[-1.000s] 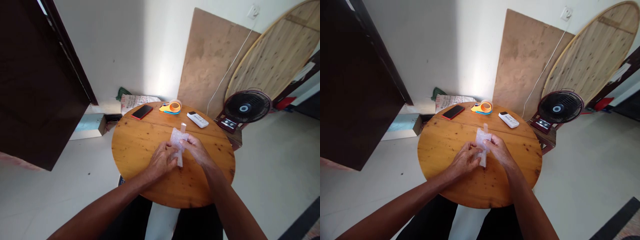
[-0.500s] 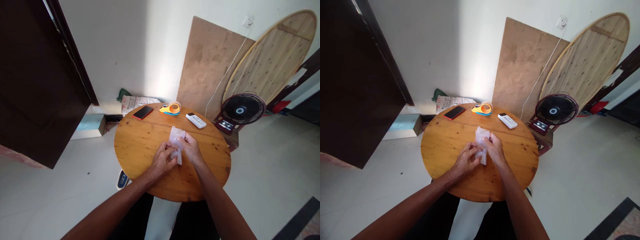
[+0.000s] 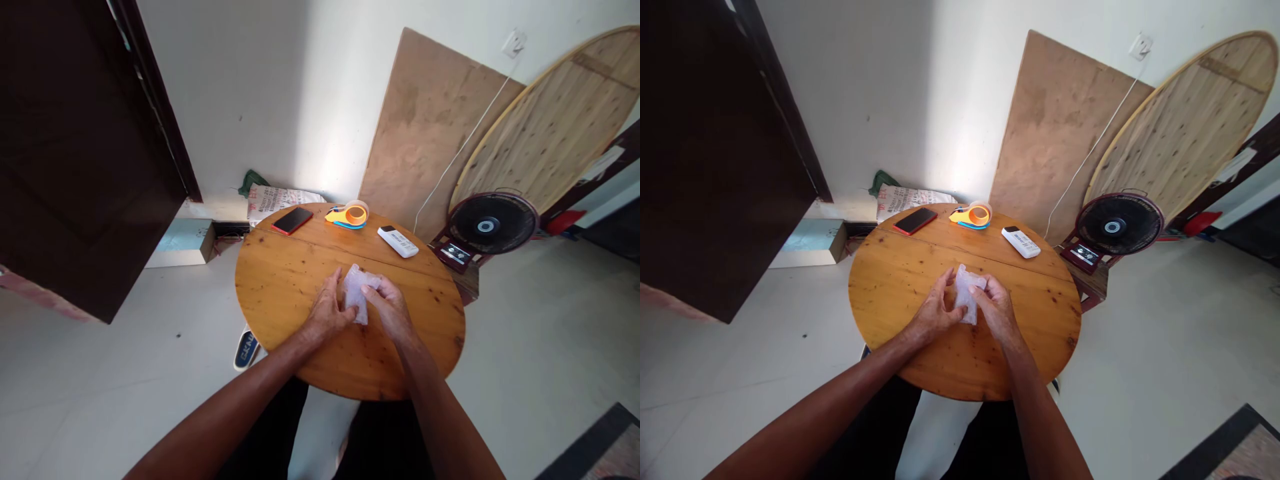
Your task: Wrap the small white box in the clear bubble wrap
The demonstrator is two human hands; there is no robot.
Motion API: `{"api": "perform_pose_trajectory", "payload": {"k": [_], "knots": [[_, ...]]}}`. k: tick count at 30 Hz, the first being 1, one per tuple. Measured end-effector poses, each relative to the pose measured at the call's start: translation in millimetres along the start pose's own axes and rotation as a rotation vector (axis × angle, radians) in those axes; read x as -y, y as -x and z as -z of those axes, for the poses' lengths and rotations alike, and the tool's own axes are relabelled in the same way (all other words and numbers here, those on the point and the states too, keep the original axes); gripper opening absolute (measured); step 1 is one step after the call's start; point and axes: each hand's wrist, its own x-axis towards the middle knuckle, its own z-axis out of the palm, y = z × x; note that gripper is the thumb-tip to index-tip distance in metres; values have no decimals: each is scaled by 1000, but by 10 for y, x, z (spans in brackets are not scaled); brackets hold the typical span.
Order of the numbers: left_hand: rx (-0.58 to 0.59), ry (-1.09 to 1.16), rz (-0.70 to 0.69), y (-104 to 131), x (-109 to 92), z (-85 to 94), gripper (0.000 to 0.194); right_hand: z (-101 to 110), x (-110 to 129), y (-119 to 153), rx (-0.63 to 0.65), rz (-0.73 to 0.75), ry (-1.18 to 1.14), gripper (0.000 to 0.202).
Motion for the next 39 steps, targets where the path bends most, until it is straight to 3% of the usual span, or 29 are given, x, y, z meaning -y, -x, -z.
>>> {"api": "perform_pose_trajectory", "payload": {"k": [4,9,13,23,30,34,39], "knots": [[33,122,-8,-13,65,-17,73,19,-27,67,4,4,65,21],[70,165,35,-9,21,-5,34,28,-44,185,-3,79,177,14],[87,164,31,-11,-32,31,22,22,-40,272,4,135,233,10],[74,-111,-164,35,-99,118,14,79,-66,414,35,255,468,20],[194,-266,-378,93,-119,343,23,127,-120,451,70,489,657,29],[225,-253,-398,131,-80,416,32,150,-201,481,85,610,765,29],[259,-229,-331,71,-37,326,34,134,-284,478,90,647,853,29]]}}
